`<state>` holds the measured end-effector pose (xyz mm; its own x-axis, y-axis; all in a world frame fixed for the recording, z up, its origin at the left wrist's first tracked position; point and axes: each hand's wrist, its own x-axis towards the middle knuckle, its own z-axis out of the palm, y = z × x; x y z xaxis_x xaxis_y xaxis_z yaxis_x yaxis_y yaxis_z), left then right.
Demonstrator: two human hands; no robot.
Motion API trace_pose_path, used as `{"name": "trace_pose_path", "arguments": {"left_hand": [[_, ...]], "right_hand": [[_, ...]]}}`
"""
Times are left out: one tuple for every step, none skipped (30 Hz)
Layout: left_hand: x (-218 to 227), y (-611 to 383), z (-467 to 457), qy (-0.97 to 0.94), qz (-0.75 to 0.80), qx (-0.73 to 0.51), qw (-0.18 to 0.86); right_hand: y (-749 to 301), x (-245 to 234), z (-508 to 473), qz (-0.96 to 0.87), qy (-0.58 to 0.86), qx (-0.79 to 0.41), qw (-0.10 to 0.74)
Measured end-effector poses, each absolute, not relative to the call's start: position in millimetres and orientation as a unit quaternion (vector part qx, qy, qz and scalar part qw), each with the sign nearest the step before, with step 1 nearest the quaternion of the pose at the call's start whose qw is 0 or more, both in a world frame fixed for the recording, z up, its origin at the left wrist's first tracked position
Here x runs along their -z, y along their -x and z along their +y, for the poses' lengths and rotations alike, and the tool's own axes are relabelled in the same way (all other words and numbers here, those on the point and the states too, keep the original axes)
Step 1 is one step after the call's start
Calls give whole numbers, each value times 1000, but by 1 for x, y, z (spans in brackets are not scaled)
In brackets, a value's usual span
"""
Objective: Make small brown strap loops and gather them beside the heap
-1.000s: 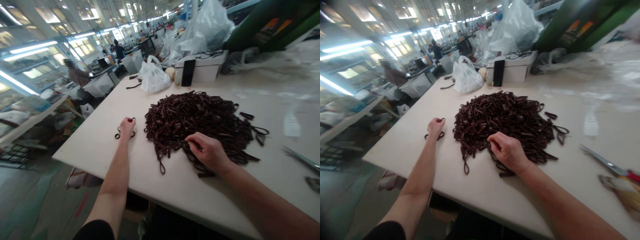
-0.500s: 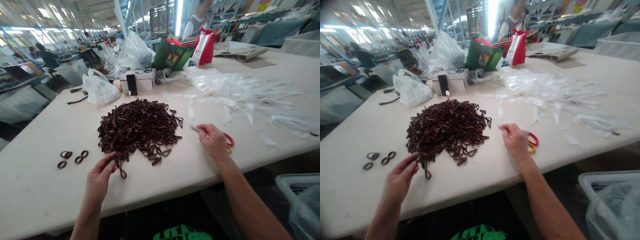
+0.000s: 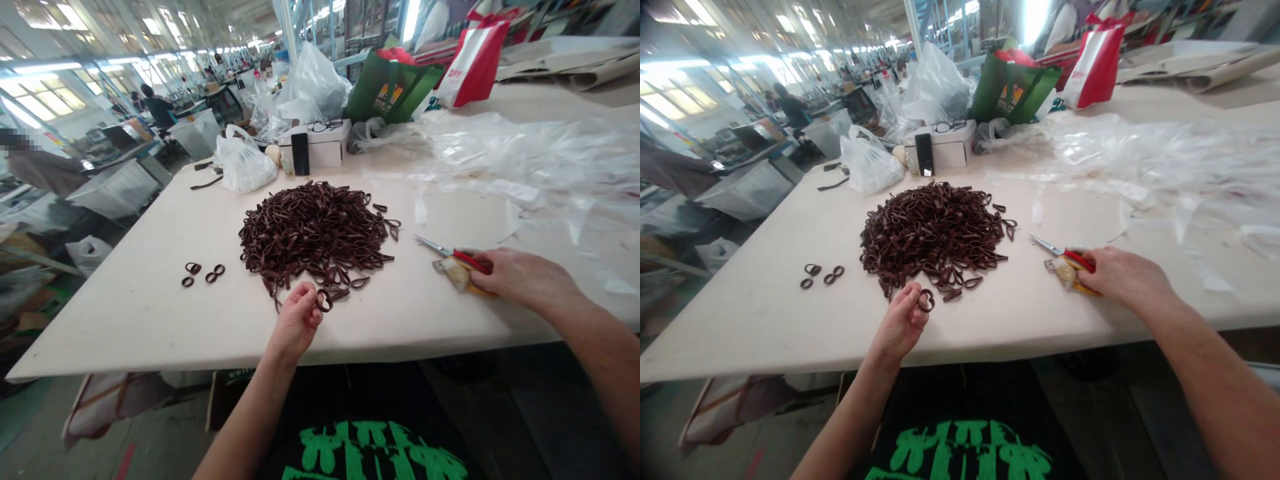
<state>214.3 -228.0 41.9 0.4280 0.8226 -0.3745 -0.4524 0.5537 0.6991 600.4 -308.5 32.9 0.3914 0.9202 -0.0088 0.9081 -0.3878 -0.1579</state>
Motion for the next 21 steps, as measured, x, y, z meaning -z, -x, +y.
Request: {"name": "trace_pose_path", "arguments": {"left_hand": [[-43,-215,-228,-230,354,-397,815],[-45,-215,-228,-200,348,-397,825],[-46,-215,-229,-172,342,-398,834],[-47,-215,-229,-146,336,-397,841],[-49,-215,-230,-125,330,-396,848],[-51,-216,-230,-108,323,-391,855],[-53,-217,-231,-95,315,-387,861],[-55,-217,-233,-84,306,-383,868],[-57,-218,-234,-75,296,-380,873],[-59,-219,-236,-67,286,-378,878],[-61,-220,-238,-60,276,-379,882],[-62,-221,-239,-54,265,-379,885],[-64,-222,-241,-49,255,-379,888],[-65,-223,-242,-46,247,-380,890],[-66,-223,-243,-47,242,-381,891],[-67,-223,-244,-52,241,-382,890],[-68,-222,-245,-63,245,-384,888],[-69,-222,-246,-79,252,-387,884],[-70,-221,-246,-94,259,-389,879],[-71,-220,-246,-108,263,-391,875],[-71,-219,-247,-118,264,-393,873]], "right_hand": [[-600,-36,-308,-543,836,-51,55],[-600,-38,-310,-534,842,-54,55],[-600,-39,-314,-519,850,-56,63],[-601,-39,-319,-505,858,-56,82],[-600,-38,-326,-492,861,-60,112],[-599,-36,-334,-481,860,-73,154],[-595,-34,-342,-477,849,-101,205],[-589,-32,-351,-479,827,-140,260],[-579,-30,-360,-487,796,-183,307],[-567,-30,-368,-500,765,-219,342],[-551,-30,-375,-517,740,-237,359],[-535,-32,-380,-540,729,-231,352],[-517,-34,-384,-558,724,-218,341],[-500,-37,-386,-575,713,-228,331],[-485,-41,-387,-588,699,-252,321],[-472,-44,-387,-596,687,-267,319],[-461,-47,-386,-604,677,-278,316],[-453,-50,-384,-612,670,-281,313],[-448,-53,-382,-620,666,-276,309],[-444,-56,-379,-629,663,-270,304],[-441,-59,-377,-638,660,-263,297]]}}
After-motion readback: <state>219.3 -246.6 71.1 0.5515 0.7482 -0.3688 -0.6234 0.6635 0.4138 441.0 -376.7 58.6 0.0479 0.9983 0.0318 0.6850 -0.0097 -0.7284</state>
